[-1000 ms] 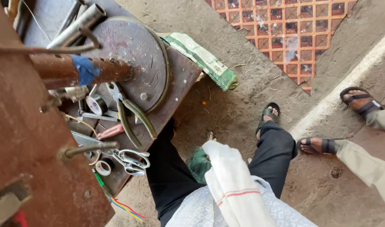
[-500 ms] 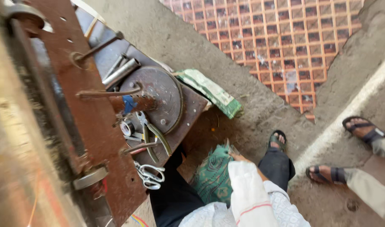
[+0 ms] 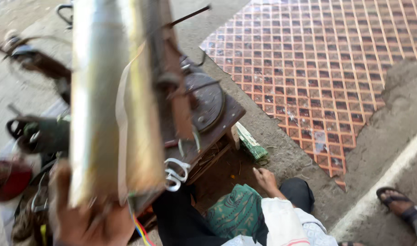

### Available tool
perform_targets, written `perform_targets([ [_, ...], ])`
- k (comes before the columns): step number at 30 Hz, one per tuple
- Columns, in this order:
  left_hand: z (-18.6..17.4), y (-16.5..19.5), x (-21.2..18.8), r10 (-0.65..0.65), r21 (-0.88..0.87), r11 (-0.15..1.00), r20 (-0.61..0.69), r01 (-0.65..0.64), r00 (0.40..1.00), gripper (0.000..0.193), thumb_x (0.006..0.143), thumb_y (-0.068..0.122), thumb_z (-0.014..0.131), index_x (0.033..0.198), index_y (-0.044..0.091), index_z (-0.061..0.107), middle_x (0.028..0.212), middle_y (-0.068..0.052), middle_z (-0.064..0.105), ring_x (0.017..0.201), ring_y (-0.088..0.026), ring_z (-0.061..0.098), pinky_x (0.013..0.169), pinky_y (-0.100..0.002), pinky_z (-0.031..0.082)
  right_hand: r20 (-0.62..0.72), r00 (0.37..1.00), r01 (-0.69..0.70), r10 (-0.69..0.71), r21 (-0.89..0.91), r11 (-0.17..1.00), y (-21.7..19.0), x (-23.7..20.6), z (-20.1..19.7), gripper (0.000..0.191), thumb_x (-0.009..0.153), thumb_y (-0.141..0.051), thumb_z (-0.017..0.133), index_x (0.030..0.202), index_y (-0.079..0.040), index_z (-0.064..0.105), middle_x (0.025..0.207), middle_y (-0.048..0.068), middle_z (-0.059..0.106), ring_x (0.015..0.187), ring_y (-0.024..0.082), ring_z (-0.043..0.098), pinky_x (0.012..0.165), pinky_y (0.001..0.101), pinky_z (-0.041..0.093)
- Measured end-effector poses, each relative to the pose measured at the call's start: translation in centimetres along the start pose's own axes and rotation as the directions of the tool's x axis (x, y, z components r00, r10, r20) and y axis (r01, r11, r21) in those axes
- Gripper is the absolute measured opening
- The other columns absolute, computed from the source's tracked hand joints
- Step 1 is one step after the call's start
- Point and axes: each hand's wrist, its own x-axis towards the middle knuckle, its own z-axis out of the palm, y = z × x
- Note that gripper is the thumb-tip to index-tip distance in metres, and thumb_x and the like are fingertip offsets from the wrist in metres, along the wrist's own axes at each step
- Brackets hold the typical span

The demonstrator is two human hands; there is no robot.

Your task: The person sits at a cluttered workbench repairing an electric motor armature. They handle the wound copper coil inside a metal cylinder, pull out colored lead wires, strip and twist the wire ends by hand, cut with pliers, and wrap a joint with electrical tape.

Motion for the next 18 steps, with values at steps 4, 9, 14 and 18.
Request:
perform_targets([
  [4, 0.2, 0.8, -0.4, -0.107, -0.176, 0.978, 0.015, 0.108, 0.994, 0.052, 0.101, 0.015, 0.068, 0.147, -0.005, 0.053, 0.128, -0.025, 0.069, 0.100, -0.024, 0.075, 0.086, -0.031, 0.059, -0.215, 0.967, 0.191, -0.140, 0.238, 0.952, -3.6, -3.9, -0.8, 0.036, 0.091, -0.036, 0.067, 0.109, -0.006, 0.077, 0.099, 0.018, 0.078, 0.092, 0.032, 0.074, 0.081, 0.0416, 0.056],
  [9, -0.3, 2.0, 1.3, -0.081, -0.302, 0.949, 0.049, 0.092, 0.996, 0.060, 0.093, 0.000, 0.061, 0.151, -0.002, 0.050, 0.120, -0.020, 0.075, 0.099, -0.020, 0.078, 0.090, -0.030, 0.060, -0.242, 0.959, 0.252, -0.147, 0.491, 0.834, -6.1, -8.1, -1.0, 0.024, 0.091, -0.015, 0.068, 0.111, -0.005, 0.077, 0.096, 0.011, 0.082, 0.086, 0.015, 0.077, 0.079, 0.0292, 0.058],
  [14, -1.2, 3.2, 2.9, -0.117, -0.266, 0.953, 0.115, 0.144, 0.986, 0.072, 0.080, -0.001, 0.064, 0.151, 0.005, 0.053, 0.102, -0.017, 0.076, 0.080, -0.025, 0.076, 0.078, -0.035, 0.059, -0.465, 0.744, 0.660, -0.480, 0.399, 0.637, -7.8, -10.0, -2.4, 0.018, 0.094, -0.009, 0.070, 0.111, -0.005, 0.075, 0.095, 0.011, 0.079, 0.087, 0.016, 0.073, 0.077, 0.0277, 0.057],
  [18, -1.1, 2.9, 2.9, -0.023, -0.318, 0.947, 0.073, 0.045, 0.997, 0.071, 0.083, 0.000, 0.065, 0.153, 0.005, 0.049, 0.118, -0.019, 0.075, 0.094, -0.029, 0.078, 0.084, -0.037, 0.060, -0.616, 0.366, 0.915, -0.698, 0.103, 0.390, -10.2, -11.2, -4.6, 0.018, 0.095, -0.006, 0.071, 0.112, -0.005, 0.072, 0.105, 0.010, 0.077, 0.097, 0.017, 0.076, 0.083, 0.0281, 0.061],
])
